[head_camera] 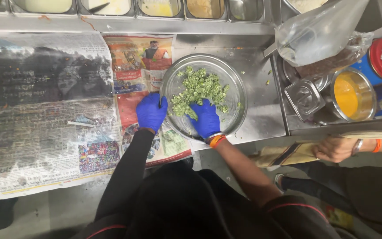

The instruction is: The person crumbles a white substance into a bowl of chopped green vegetables by hand and then pours a white powder from a plastic container into the bowl, mixing it into the vegetables and white crumbles.

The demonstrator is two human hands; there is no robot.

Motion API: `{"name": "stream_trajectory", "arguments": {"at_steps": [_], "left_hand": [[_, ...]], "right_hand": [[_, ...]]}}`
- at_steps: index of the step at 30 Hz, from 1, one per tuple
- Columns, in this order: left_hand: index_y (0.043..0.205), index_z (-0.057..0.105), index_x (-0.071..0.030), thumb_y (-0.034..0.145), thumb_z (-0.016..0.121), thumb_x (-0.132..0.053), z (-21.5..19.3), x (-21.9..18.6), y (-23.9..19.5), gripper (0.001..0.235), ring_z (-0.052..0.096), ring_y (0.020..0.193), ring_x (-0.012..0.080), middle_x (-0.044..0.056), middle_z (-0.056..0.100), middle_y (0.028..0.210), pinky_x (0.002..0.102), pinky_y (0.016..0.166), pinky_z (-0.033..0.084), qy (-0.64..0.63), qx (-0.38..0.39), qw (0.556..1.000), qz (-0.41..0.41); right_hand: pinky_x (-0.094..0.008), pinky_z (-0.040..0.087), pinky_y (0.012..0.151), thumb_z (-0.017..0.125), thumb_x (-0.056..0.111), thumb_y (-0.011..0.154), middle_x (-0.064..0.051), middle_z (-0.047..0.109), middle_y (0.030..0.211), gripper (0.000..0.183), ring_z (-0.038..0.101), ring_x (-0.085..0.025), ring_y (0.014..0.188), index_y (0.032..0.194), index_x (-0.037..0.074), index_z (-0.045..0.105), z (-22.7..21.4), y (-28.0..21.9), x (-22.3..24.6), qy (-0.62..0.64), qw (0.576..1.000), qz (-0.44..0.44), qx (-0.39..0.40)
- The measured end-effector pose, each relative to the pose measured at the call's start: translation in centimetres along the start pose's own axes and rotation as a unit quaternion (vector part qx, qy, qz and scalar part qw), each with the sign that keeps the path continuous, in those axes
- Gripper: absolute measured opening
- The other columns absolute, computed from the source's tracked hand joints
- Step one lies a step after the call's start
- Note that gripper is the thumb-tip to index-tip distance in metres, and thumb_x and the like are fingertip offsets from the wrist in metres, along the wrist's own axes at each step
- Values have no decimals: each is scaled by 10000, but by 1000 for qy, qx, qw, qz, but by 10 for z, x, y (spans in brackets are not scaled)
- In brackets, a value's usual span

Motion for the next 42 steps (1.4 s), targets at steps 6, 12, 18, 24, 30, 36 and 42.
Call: {"name": "stream_trajectory", "arguments": {"at_steps": [6,12,18,24,30,36,42], "left_hand": [[817,596,-79,973,624,-319,1,1,1,288,619,764,374,151,613,793,508,710,481,-29,-1,1000,-8],[805,589,-86,970,622,-313,-1,1,0,283,622,764,369,148,608,786,503,702,482,-37,-9,999,-1],[804,594,-95,958,626,-321,-5,-2,2,275,621,750,371,147,611,779,507,687,480,-32,-7,999,-10],[844,614,-90,973,600,-309,-3,-1,3,255,633,764,372,151,630,807,516,698,485,-12,-3,1000,-1],[879,623,-85,1002,564,-307,2,1,2,260,642,798,381,161,644,842,514,724,497,4,-4,1000,-2],[890,629,-83,993,579,-309,6,3,-2,253,641,795,382,158,653,850,520,727,496,9,-8,1000,-6],[895,638,-88,971,601,-298,5,3,0,226,640,790,380,154,654,855,509,721,498,0,-5,1000,-8]], "right_hand": [[-495,570,813,739,204,829,-235,722,960,517,718,-406,885,1326,132,615,-15,46,-83,125,991,50,12],[-460,552,871,803,211,836,-268,672,1088,569,674,-403,1015,1366,112,622,-68,48,-58,75,997,-3,18],[-371,543,1058,829,274,814,-182,551,1439,606,607,-312,1278,1378,128,663,-78,43,-53,246,969,11,26],[-401,382,1179,740,556,883,-204,443,1576,905,482,-321,1437,1549,64,372,-27,125,-77,314,938,128,74],[-483,294,1186,630,630,921,-256,391,1573,794,368,-423,1461,1474,73,511,-15,167,-10,18,984,-74,159],[-626,394,1044,646,393,818,-157,634,1220,354,619,-428,1159,1099,194,725,-7,65,45,-105,943,-315,26],[-613,443,866,624,378,993,-209,592,1343,340,589,-483,1099,1252,165,679,-40,51,0,-201,966,-130,98]]}}
Point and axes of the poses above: each hand's wrist, its own y-axis towards the middle knuckle, its own z-axis out of the palm, x = y × z, the point moved 1 cm from there along y, towards the middle knuckle
